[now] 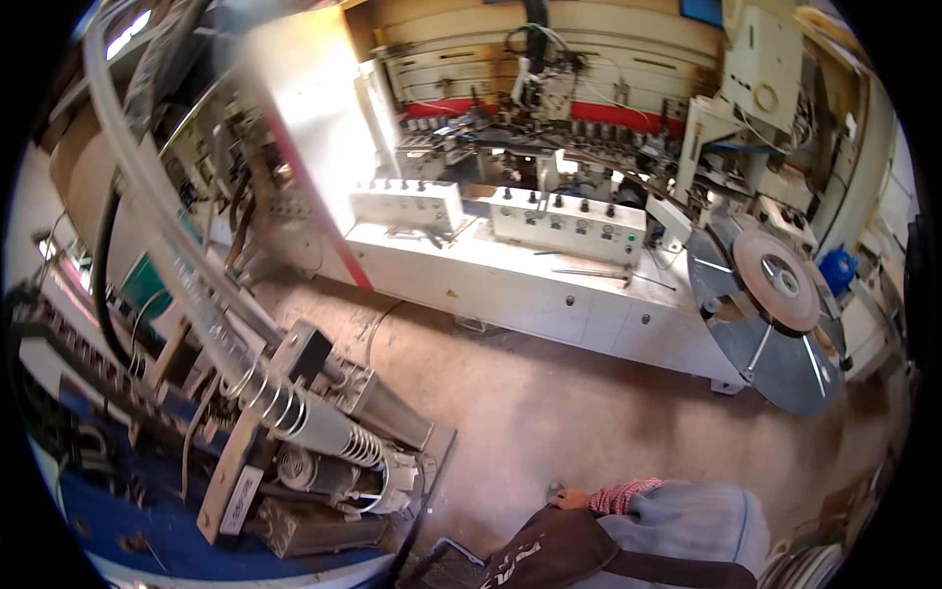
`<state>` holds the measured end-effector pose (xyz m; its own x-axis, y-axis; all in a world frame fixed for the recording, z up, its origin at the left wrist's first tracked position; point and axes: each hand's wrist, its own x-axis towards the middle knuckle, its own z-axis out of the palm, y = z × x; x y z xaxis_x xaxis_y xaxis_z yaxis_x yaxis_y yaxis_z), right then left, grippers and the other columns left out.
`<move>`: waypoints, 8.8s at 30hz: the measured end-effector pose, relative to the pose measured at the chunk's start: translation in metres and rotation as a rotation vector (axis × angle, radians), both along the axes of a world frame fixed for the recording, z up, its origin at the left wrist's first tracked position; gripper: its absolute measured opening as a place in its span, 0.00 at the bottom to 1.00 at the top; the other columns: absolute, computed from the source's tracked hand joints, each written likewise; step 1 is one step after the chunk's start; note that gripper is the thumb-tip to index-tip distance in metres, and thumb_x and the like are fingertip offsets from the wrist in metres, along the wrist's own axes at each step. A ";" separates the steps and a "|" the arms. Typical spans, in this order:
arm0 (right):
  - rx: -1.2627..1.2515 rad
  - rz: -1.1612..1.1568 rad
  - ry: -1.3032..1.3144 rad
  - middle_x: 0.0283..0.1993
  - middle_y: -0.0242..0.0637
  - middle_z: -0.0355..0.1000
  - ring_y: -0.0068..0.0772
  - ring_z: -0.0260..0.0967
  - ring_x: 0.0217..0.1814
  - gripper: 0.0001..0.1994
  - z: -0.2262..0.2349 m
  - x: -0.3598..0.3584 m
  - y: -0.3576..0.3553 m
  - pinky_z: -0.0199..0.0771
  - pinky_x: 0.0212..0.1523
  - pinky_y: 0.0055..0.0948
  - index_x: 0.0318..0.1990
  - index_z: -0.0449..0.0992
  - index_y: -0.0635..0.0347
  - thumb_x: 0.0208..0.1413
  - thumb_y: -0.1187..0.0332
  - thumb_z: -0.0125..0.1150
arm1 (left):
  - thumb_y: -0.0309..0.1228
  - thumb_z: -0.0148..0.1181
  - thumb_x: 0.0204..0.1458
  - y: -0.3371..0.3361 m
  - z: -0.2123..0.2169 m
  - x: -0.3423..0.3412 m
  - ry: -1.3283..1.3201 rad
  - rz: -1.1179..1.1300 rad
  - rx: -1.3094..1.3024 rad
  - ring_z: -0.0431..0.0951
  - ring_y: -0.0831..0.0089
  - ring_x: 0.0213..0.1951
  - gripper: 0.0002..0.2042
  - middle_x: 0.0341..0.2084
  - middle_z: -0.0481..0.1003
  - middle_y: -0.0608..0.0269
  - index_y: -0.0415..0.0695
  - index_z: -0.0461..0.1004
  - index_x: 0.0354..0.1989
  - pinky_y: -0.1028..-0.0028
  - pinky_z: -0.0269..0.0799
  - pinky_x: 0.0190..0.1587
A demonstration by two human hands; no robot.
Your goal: The person adjusts components inside a machine, then walks to a control station and operates a computer mouse to control the equipment. They also put on a glove and wipe a metal surface with a cloth.
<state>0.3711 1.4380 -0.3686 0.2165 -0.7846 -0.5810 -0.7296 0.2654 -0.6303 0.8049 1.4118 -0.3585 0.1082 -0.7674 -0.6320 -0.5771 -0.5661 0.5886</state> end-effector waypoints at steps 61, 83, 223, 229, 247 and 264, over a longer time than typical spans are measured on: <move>-0.025 -2.003 -0.357 0.46 0.46 0.79 0.38 0.78 0.38 0.21 0.032 -0.425 0.595 0.75 0.52 0.41 0.58 0.73 0.60 0.64 0.57 0.56 | 0.43 0.54 0.59 0.588 0.126 -0.990 0.726 -2.816 0.071 0.77 0.44 0.47 0.19 0.42 0.78 0.44 0.40 0.76 0.49 0.53 0.73 0.52; -0.740 -2.827 -0.426 0.52 0.45 0.71 0.37 0.79 0.39 0.22 0.070 -0.893 1.043 0.78 0.22 0.30 0.62 0.61 0.57 0.63 0.68 0.58 | 0.33 0.59 0.59 0.905 0.324 -1.570 1.342 -2.404 -0.571 0.76 0.50 0.51 0.15 0.47 0.75 0.49 0.38 0.74 0.50 0.61 0.73 0.55; -0.563 -1.196 -0.135 0.30 0.52 0.74 0.55 0.74 0.32 0.06 0.251 -3.670 2.525 0.70 0.31 0.40 0.39 0.75 0.65 0.59 0.72 0.58 | 0.36 0.56 0.61 2.382 0.221 -4.017 0.487 -1.377 0.002 0.78 0.55 0.29 0.13 0.24 0.78 0.48 0.37 0.78 0.38 0.61 0.73 0.34; -0.448 -0.801 0.128 0.29 0.50 0.75 0.56 0.75 0.35 0.09 0.242 -3.725 2.478 0.73 0.35 0.49 0.38 0.75 0.59 0.54 0.65 0.62 | 0.35 0.58 0.56 2.364 0.202 -4.030 0.411 -1.304 -0.395 0.77 0.41 0.32 0.10 0.26 0.77 0.43 0.40 0.76 0.31 0.51 0.73 0.35; -0.152 -0.986 -0.762 0.42 0.41 0.80 0.31 0.78 0.41 0.14 0.110 -4.048 2.380 0.77 0.38 0.30 0.51 0.77 0.65 0.68 0.69 0.47 | 0.36 0.54 0.62 2.329 0.113 -4.296 0.459 -0.077 0.120 0.74 0.77 0.30 0.16 0.24 0.76 0.65 0.36 0.78 0.28 0.69 0.71 0.36; -0.395 -0.836 -0.407 0.40 0.45 0.79 0.36 0.77 0.42 0.15 0.169 -4.320 2.286 0.75 0.41 0.39 0.48 0.77 0.72 0.64 0.66 0.57 | 0.39 0.51 0.66 2.277 0.208 -4.578 0.543 -0.419 0.138 0.77 0.69 0.44 0.17 0.43 0.75 0.58 0.38 0.73 0.54 0.69 0.74 0.49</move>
<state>-3.9493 3.7238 -0.1992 -0.3671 -0.8955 -0.2517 -0.1144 0.3120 -0.9432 -3.7731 3.6889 -0.1507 -0.5378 -0.5846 -0.6074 -0.4074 -0.4506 0.7944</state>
